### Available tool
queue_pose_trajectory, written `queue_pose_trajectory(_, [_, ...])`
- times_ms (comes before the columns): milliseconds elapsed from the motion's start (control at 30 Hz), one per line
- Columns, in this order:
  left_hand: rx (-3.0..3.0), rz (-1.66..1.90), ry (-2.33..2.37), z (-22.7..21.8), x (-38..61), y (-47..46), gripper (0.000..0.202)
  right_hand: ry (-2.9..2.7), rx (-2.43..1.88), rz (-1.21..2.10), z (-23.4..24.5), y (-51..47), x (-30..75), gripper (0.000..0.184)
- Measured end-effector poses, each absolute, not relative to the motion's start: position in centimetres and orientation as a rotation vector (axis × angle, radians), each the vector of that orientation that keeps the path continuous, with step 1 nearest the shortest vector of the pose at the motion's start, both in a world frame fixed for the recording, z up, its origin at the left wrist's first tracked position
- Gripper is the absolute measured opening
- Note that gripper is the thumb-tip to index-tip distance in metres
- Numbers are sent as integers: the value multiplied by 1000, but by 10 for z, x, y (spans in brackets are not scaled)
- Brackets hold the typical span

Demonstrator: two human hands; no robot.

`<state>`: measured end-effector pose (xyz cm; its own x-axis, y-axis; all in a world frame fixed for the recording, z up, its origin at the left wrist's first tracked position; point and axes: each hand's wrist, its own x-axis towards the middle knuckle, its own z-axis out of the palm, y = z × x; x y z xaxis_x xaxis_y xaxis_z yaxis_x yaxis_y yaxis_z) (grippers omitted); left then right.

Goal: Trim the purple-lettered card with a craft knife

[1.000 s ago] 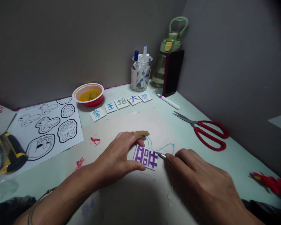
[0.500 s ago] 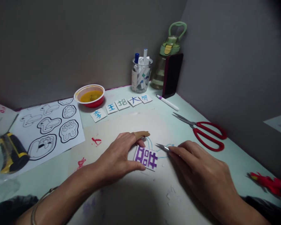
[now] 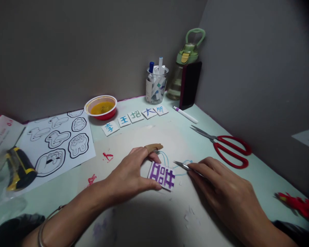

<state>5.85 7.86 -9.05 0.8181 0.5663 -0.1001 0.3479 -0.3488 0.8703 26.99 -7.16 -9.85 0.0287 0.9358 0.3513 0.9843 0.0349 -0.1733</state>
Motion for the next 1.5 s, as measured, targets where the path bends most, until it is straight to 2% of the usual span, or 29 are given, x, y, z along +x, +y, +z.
queue_pose_trajectory(233, [1899,292,704,-89,56,78,80,-1975,-1988,-117,-95,-70,270,24])
queue_pose_trajectory(467, [2108,291,631,-92,56,78,75,-2065,-2076,-202,-79,-73,256,15])
queue_pose_trajectory(667, [2100,338,581,-99,56,78,75,-2116,-1955,-383,-49,-122,222,38])
queue_pose_trajectory(767, [2116,389,586,-97,57,76,68,-2021,-1749,-402,-49,-159,203,27])
queue_pose_trajectory(833, [2131,387,597,-95,58,73,67,-1835,-1706,-440,-55,-187,198,27])
queue_pose_trajectory(967, [2052,457,623,-91,60,68,65,-1751,-1931,-619,-68,-237,223,28])
queue_pose_trajectory(1067, [1903,519,617,-89,60,66,59,-1716,-2196,-694,-76,-255,261,45])
queue_pose_trajectory(1100, [1862,525,610,-88,60,66,58,-1705,-2286,-665,-80,-257,273,48])
queue_pose_trajectory(1167, [1791,564,617,-86,60,67,55,-1621,-2416,-499,-89,-259,290,42])
queue_pose_trajectory(1233, [1694,663,660,-80,58,66,51,-1614,-2419,-402,-98,-259,301,30])
queue_pose_trajectory(1367, [1509,843,717,-61,56,39,45,-1611,-2316,-240,-99,-258,310,23])
queue_pose_trajectory(1400, [1473,842,709,-56,58,25,43,-1586,-2273,-159,-95,-257,309,23])
queue_pose_trajectory(1500, [1363,756,671,-46,70,-24,51,-1239,-1932,351,-77,-245,286,24])
